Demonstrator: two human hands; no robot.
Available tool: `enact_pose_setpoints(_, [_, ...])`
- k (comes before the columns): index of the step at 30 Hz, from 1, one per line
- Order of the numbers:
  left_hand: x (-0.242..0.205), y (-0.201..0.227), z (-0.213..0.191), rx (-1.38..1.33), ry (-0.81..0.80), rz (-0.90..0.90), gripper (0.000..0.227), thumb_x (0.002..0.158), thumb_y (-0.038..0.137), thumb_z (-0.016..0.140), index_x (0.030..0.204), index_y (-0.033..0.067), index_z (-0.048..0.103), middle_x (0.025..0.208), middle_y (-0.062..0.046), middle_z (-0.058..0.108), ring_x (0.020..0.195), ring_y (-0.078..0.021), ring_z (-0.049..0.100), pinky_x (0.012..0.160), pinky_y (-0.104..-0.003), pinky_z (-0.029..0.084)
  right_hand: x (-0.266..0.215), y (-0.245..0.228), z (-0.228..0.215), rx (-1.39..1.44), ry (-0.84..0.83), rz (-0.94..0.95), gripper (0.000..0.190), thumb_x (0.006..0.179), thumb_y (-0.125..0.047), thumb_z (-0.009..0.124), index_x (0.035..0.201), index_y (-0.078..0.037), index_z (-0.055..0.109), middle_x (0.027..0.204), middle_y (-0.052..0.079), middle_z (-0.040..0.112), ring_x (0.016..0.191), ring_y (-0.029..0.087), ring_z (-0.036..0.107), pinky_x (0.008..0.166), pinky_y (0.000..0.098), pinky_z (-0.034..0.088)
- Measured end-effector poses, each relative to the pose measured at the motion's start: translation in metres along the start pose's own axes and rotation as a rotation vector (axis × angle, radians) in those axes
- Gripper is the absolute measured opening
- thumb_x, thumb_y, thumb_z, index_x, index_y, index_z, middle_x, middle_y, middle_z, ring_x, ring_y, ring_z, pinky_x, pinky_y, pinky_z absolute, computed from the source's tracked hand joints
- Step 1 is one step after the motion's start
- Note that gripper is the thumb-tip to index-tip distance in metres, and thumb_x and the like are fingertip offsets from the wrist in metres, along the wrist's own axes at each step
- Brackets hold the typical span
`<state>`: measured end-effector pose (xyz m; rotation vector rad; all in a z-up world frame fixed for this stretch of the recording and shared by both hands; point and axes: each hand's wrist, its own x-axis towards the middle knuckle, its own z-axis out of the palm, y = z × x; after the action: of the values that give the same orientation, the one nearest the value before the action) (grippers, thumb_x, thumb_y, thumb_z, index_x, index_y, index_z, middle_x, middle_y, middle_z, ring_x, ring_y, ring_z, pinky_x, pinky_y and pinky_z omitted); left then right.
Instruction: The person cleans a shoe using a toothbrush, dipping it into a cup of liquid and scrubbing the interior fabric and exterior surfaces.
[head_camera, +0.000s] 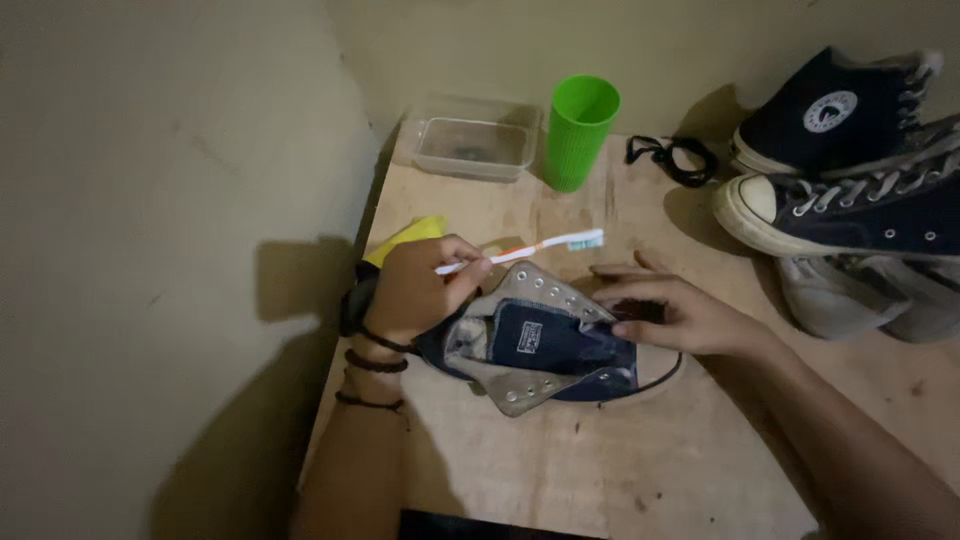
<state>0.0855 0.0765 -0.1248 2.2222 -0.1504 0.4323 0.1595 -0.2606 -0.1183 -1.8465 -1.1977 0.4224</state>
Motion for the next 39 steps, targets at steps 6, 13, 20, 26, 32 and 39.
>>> enact_pose_setpoints(6, [-0.003, 0.003, 0.002, 0.104, 0.164, 0.157, 0.011, 0.089, 0.033, 0.079, 0.088, 0.0217, 0.077, 0.070, -0.010, 0.073, 0.077, -0.0351, 0.074, 0.066, -0.040, 0.059, 0.004, -0.015, 0.004, -0.080, 0.050, -0.042, 0.022, 0.092, -0.011, 0.071, 0.113, -0.008, 0.079, 0.110, 0.010, 0.080, 0.121, 0.032, 0.067, 0.116, 0.0658, 0.008])
enact_pose_setpoints(13, [0.001, -0.003, 0.005, 0.229, 0.190, 0.165, 0.020, 0.094, 0.041, 0.074, 0.091, 0.0206, 0.076, 0.072, -0.007, 0.073, 0.075, -0.0300, 0.075, 0.065, -0.038, 0.059, 0.005, -0.011, 0.010, 0.115, 0.155, 0.011, 0.019, 0.096, -0.006, 0.064, 0.106, -0.002, 0.080, 0.108, 0.015, 0.080, 0.109, 0.030, 0.071, 0.108, 0.0591, 0.035])
enact_pose_setpoints(20, [-0.002, 0.004, 0.005, 0.215, 0.206, 0.277, 0.016, 0.096, 0.038, 0.072, 0.092, 0.0219, 0.075, 0.067, -0.005, 0.070, 0.071, -0.0284, 0.073, 0.063, -0.038, 0.058, -0.018, 0.014, -0.008, 0.350, 0.230, 0.146, 0.029, 0.102, -0.009, 0.054, 0.116, 0.004, 0.076, 0.116, 0.019, 0.077, 0.114, 0.028, 0.067, 0.106, 0.0509, 0.044])
enact_pose_setpoints(26, [0.001, 0.006, 0.006, 0.136, 0.234, 0.365, 0.007, 0.094, 0.025, 0.075, 0.091, 0.0188, 0.074, 0.070, -0.007, 0.071, 0.072, -0.0320, 0.073, 0.062, -0.038, 0.057, -0.019, 0.005, -0.013, 0.240, 0.179, 0.084, 0.026, 0.096, -0.003, 0.062, 0.119, 0.005, 0.072, 0.119, 0.021, 0.076, 0.114, 0.029, 0.068, 0.101, 0.0515, 0.048])
enact_pose_setpoints(32, [0.000, 0.006, 0.005, 0.115, 0.267, 0.368, 0.009, 0.092, 0.026, 0.076, 0.089, 0.0176, 0.074, 0.066, -0.008, 0.069, 0.066, -0.0328, 0.072, 0.059, -0.039, 0.056, -0.017, 0.006, -0.006, 0.081, 0.323, -0.050, 0.020, 0.091, -0.005, 0.071, 0.110, -0.001, 0.076, 0.106, 0.015, 0.074, 0.106, 0.033, 0.070, 0.100, 0.0548, 0.048])
enact_pose_setpoints(39, [0.002, 0.002, -0.001, 0.141, 0.307, 0.312, 0.025, 0.104, 0.029, 0.064, 0.090, 0.0122, 0.076, 0.055, -0.007, 0.062, 0.050, -0.0256, 0.066, 0.048, -0.030, 0.050, 0.024, -0.045, 0.018, -0.730, 0.161, -0.364, 0.014, 0.088, -0.030, 0.074, 0.098, -0.021, 0.077, 0.095, 0.007, 0.065, 0.104, 0.039, 0.061, 0.096, 0.0655, 0.042])
